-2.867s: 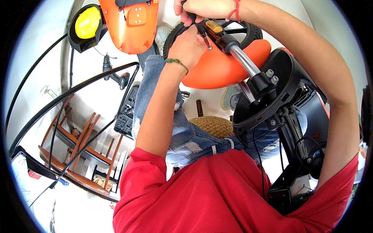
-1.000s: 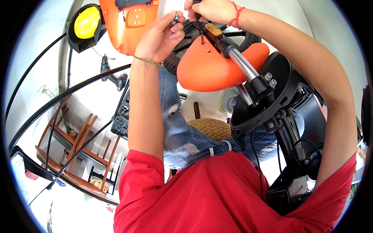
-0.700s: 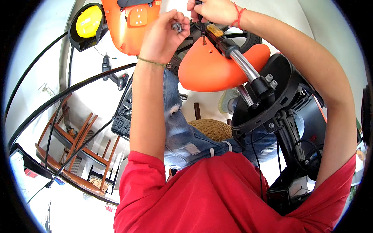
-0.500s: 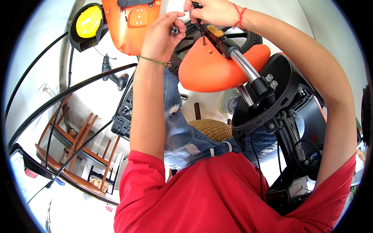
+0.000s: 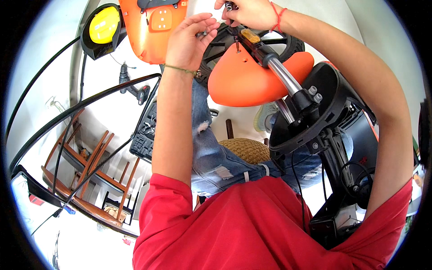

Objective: The person unscrews the front fender of an electric scooter using a hand tool, detaches the fender, and places it aside. Afterward, the person moves the scooter and opens its seat compartment by hand.

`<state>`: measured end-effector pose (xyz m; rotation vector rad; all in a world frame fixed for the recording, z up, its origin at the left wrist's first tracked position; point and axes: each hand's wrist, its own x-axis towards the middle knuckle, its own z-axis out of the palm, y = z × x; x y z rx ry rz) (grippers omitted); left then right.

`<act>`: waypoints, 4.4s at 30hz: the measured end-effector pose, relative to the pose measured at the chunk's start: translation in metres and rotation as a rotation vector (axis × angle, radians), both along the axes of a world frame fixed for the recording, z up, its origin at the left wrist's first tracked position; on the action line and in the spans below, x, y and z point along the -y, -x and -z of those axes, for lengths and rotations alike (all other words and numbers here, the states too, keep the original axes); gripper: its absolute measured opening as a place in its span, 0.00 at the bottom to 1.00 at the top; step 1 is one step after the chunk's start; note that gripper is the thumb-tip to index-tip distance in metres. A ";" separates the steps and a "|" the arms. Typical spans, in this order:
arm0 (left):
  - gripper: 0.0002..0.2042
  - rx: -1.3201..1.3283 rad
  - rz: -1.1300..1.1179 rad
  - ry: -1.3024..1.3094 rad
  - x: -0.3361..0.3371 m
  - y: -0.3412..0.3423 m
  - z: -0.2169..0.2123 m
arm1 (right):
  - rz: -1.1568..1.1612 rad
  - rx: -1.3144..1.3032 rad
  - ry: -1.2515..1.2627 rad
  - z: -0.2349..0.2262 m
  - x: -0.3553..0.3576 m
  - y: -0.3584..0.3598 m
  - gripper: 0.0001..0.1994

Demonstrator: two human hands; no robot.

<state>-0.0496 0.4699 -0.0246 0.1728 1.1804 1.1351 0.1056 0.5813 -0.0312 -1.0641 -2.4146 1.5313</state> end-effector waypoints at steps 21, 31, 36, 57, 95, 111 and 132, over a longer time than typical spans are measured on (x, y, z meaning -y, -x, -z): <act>0.08 0.007 0.037 0.052 0.002 -0.003 0.009 | 0.069 -0.063 -0.076 0.011 0.009 -0.002 0.10; 0.08 -0.038 -0.079 0.021 0.014 -0.007 -0.046 | -0.011 0.129 -0.174 -0.013 0.010 0.006 0.13; 0.07 0.193 -0.223 -0.108 0.022 0.004 -0.085 | -0.003 0.038 -0.134 -0.031 0.014 -0.001 0.15; 0.06 0.485 -0.377 -0.296 0.006 0.011 -0.110 | 0.199 0.315 0.206 -0.017 0.022 0.048 0.21; 0.04 0.464 -0.516 -0.322 0.001 0.007 -0.118 | 0.407 0.054 0.187 -0.002 0.025 0.000 0.18; 0.05 0.491 -0.576 -0.265 0.002 0.010 -0.119 | 0.391 -0.292 1.086 -0.006 0.023 0.012 0.13; 0.05 0.496 -0.546 -0.346 0.009 0.004 -0.133 | 0.249 -0.036 0.522 0.015 0.034 -0.004 0.08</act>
